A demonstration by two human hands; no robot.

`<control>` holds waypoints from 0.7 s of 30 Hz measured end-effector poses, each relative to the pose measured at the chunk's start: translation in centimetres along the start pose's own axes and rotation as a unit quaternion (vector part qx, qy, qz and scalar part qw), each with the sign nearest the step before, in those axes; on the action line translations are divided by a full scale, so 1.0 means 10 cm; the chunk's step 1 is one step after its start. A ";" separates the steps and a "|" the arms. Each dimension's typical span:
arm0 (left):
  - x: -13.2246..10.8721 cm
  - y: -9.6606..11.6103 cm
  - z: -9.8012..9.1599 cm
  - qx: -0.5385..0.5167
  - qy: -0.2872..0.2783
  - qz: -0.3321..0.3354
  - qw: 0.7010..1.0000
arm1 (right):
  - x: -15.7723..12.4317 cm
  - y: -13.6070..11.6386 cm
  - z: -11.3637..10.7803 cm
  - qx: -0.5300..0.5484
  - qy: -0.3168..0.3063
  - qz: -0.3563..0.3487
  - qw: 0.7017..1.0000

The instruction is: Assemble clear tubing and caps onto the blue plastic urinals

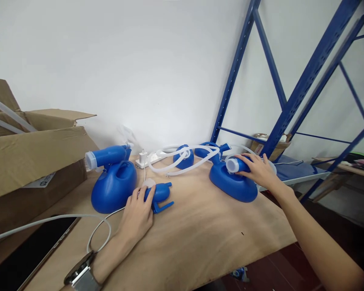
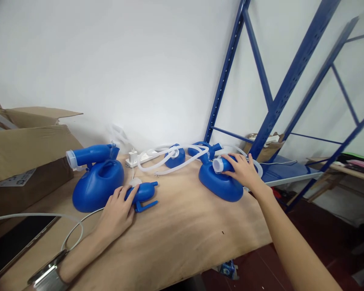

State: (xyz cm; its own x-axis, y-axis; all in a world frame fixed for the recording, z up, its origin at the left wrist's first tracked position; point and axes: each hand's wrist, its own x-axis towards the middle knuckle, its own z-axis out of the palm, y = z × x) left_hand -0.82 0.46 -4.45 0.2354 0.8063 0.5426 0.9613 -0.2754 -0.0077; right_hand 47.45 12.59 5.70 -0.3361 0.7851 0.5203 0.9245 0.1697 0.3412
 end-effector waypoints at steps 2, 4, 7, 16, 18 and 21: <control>0.01 0.00 -0.02 -0.048 0.003 0.034 0.998 | -0.01 -0.02 -0.03 -0.019 -0.008 0.009 1.000; 0.00 0.01 -0.04 -0.099 0.007 0.082 0.992 | -0.02 -0.10 -0.10 -0.030 -0.018 0.027 0.999; -0.03 0.07 -0.07 -0.154 -0.008 0.150 0.977 | -0.03 -0.44 -0.28 0.006 -0.028 0.033 0.999; -0.09 0.13 -0.04 -0.182 -0.047 0.171 0.967 | 0.26 -1.92 -0.23 0.153 -0.033 -0.130 0.979; -0.08 0.12 -0.02 -0.168 -0.034 0.141 0.975 | 0.38 -2.05 -0.06 0.164 -0.023 -0.095 0.982; -0.05 0.10 0.03 -0.143 -0.004 0.062 0.988 | 0.46 -2.13 0.09 0.185 -0.026 -0.066 0.980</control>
State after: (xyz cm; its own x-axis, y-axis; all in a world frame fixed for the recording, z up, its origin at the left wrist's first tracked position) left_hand 0.06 -0.06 -4.93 0.3515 0.7611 0.5451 0.8453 -0.5083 0.1646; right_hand 26.35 13.13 0.08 -0.4572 0.7690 0.4468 0.8784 0.4690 0.0917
